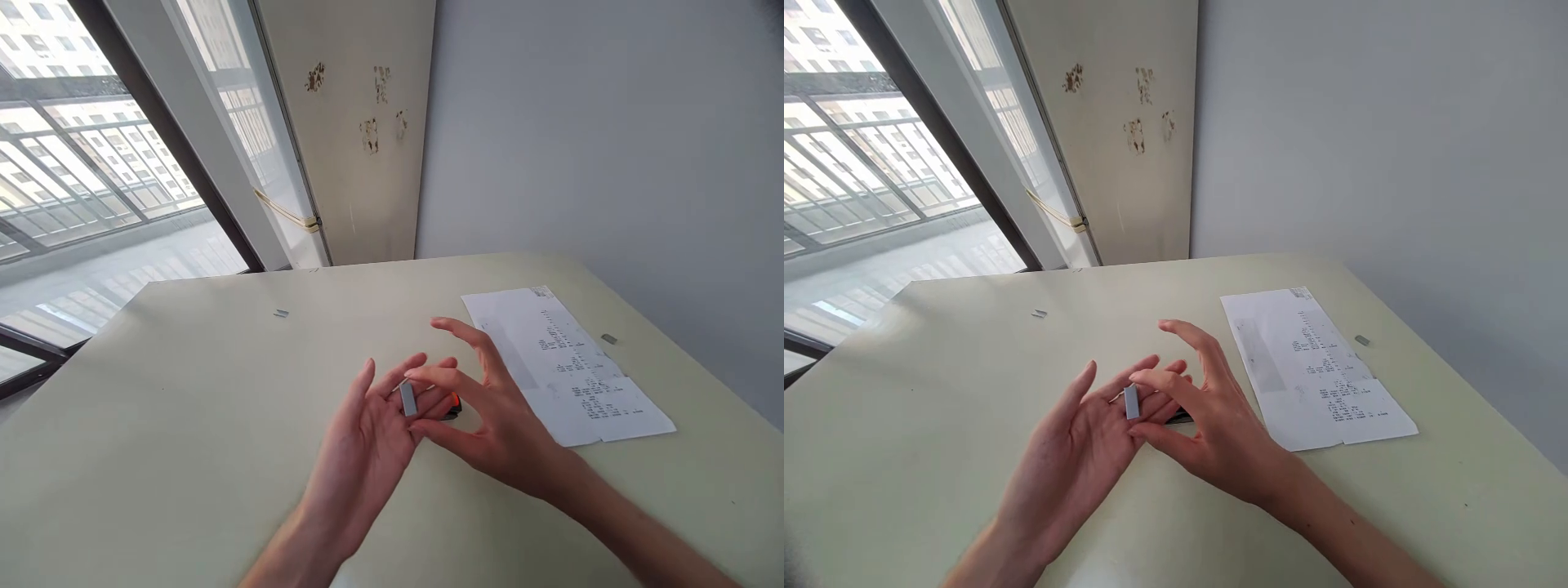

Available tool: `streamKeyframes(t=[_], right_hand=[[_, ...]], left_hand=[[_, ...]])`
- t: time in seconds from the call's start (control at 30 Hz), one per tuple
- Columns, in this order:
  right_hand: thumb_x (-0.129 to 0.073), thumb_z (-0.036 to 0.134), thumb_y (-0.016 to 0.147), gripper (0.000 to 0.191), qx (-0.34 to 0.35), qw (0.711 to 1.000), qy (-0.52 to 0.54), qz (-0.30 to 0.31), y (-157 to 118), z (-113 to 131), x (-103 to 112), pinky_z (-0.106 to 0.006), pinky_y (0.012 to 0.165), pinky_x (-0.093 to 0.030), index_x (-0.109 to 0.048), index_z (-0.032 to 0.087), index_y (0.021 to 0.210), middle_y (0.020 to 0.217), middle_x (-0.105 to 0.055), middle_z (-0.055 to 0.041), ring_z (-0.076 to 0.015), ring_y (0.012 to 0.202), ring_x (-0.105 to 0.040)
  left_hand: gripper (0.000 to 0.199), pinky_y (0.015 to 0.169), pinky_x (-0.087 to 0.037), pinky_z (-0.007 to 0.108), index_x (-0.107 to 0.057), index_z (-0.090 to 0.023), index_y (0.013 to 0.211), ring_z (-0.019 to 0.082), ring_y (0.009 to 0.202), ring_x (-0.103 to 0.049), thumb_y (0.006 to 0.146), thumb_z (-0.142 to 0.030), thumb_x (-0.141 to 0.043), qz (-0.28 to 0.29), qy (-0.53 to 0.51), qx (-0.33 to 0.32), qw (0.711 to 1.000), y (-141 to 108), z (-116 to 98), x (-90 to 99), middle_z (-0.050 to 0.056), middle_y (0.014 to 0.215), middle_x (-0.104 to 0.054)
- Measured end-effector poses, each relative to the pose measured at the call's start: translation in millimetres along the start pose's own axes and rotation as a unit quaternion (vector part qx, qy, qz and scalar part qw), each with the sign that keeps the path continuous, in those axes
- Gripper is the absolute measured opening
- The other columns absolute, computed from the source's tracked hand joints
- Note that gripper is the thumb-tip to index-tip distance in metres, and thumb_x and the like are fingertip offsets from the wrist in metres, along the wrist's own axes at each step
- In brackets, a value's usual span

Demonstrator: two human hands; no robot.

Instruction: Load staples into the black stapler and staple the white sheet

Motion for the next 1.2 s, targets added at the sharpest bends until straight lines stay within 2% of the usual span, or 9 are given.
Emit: streamKeyframes(t=[0.17, 0.27, 0.37, 0.5, 0.63, 0.73, 0.87, 1.03, 1.2], right_hand=[[-0.075, 0.043, 0.097, 0.022, 0.003, 1.000, -0.001, -0.007, -7, 0, 12, -0.061, 0.113, -0.051, -0.074, 0.036, 0.118, 0.167, -0.039, -0.0050, -0.0408, 0.151, -0.043], [-0.075, 0.045, 0.097, 0.024, -0.007, 0.998, -0.020, -0.060, -8, -15, 31, -0.062, 0.121, -0.043, -0.075, 0.038, 0.120, 0.161, -0.047, -0.0041, -0.0390, 0.149, -0.046], [-0.071, 0.050, 0.099, 0.025, -0.041, 0.990, -0.073, -0.113, -12, -51, 52, -0.062, 0.122, -0.041, -0.074, 0.038, 0.120, 0.158, -0.050, -0.0038, -0.0372, 0.148, -0.048], [-0.064, 0.057, 0.100, 0.031, -0.126, 0.972, -0.154, -0.124, -31, -119, 67, -0.059, 0.116, -0.047, -0.076, 0.033, 0.115, 0.153, -0.053, -0.0082, -0.0373, 0.143, -0.052], [-0.063, 0.059, 0.098, 0.036, -0.171, 0.955, -0.213, -0.119, -57, -167, 66, -0.058, 0.111, -0.049, -0.077, 0.029, 0.112, 0.148, -0.057, -0.0119, -0.0385, 0.139, -0.054], [-0.063, 0.056, 0.098, 0.036, -0.171, 0.951, -0.233, -0.105, -65, -182, 60, -0.058, 0.112, -0.048, -0.077, 0.027, 0.111, 0.147, -0.057, -0.0129, -0.0384, 0.139, -0.053], [-0.064, 0.053, 0.097, 0.033, -0.173, 0.950, -0.244, -0.085, -66, -184, 56, -0.058, 0.111, -0.047, -0.076, 0.027, 0.112, 0.144, -0.060, -0.0129, -0.0390, 0.138, -0.053], [-0.070, 0.049, 0.095, 0.039, -0.145, 0.959, -0.216, -0.113, -58, -158, 57, -0.054, 0.111, -0.049, -0.068, 0.027, 0.127, 0.141, -0.063, -0.0126, -0.0367, 0.136, -0.056], [-0.055, 0.024, 0.106, 0.014, -0.015, 0.994, -0.099, -0.038, -51, -115, 41, -0.039, 0.092, -0.058, -0.066, 0.027, 0.114, 0.111, -0.075, -0.0061, -0.0240, 0.105, -0.072]], left_hand=[[0.050, 0.120, -0.043, 0.050, -0.071, -0.014, 0.134, 0.036, 0.133, -0.064, 0.103, -0.052, -0.061, 0.002, 0.028, 0.007, 1.000, 3, 15, -3.2, 0.018, 0.131, -0.074], [0.041, 0.113, -0.048, 0.046, -0.074, -0.015, 0.126, 0.035, 0.123, -0.068, 0.102, -0.046, -0.064, -0.010, 0.098, -0.073, 0.992, 4, 12, 2.6, 0.017, 0.128, -0.075], [0.017, 0.092, -0.054, 0.027, -0.080, -0.019, 0.110, 0.028, 0.120, -0.066, 0.095, -0.022, -0.075, -0.060, 0.214, -0.179, 0.958, 5, 1, 16.1, 0.012, 0.126, -0.075], [0.036, 0.054, -0.040, 0.021, -0.081, -0.025, 0.102, 0.027, 0.118, -0.060, 0.075, -0.003, -0.086, -0.072, 0.356, -0.194, 0.911, 14, -10, 35.7, 0.008, 0.127, -0.072], [0.035, 0.072, -0.044, 0.022, -0.082, -0.027, 0.093, 0.026, 0.102, -0.060, 0.067, -0.006, -0.093, -0.061, 0.495, -0.187, 0.846, 24, -13, 50.3, 0.006, 0.100, -0.075], [0.031, 0.073, -0.042, 0.023, -0.082, -0.027, 0.087, 0.025, 0.092, -0.060, 0.066, -0.007, -0.093, -0.048, 0.516, -0.193, 0.833, 30, -15, 56.8, 0.005, 0.090, -0.075], [0.030, 0.067, -0.039, 0.023, -0.083, -0.026, 0.090, 0.024, 0.085, -0.060, 0.067, -0.011, -0.094, -0.072, 0.554, -0.233, 0.796, 33, -25, 62.1, 0.005, 0.087, -0.076], [0.029, 0.060, -0.036, 0.024, -0.081, -0.026, 0.094, 0.018, 0.066, -0.053, 0.069, -0.028, -0.095, -0.186, 0.581, -0.290, 0.738, 29, -60, 84.2, 0.002, 0.090, -0.078], [0.041, 0.067, -0.045, 0.029, -0.074, -0.028, 0.110, 0.020, 0.065, -0.058, 0.085, -0.061, -0.074, -0.270, 0.731, -0.273, 0.565, 25, -107, 124.1, 0.001, 0.091, -0.077]])
Point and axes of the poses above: each hand's wrist, its own y-axis towards the middle knuckle, its own x-axis out of the back of the hand, z = x × y, the point moved 3 cm from there along y, towards the middle knuckle
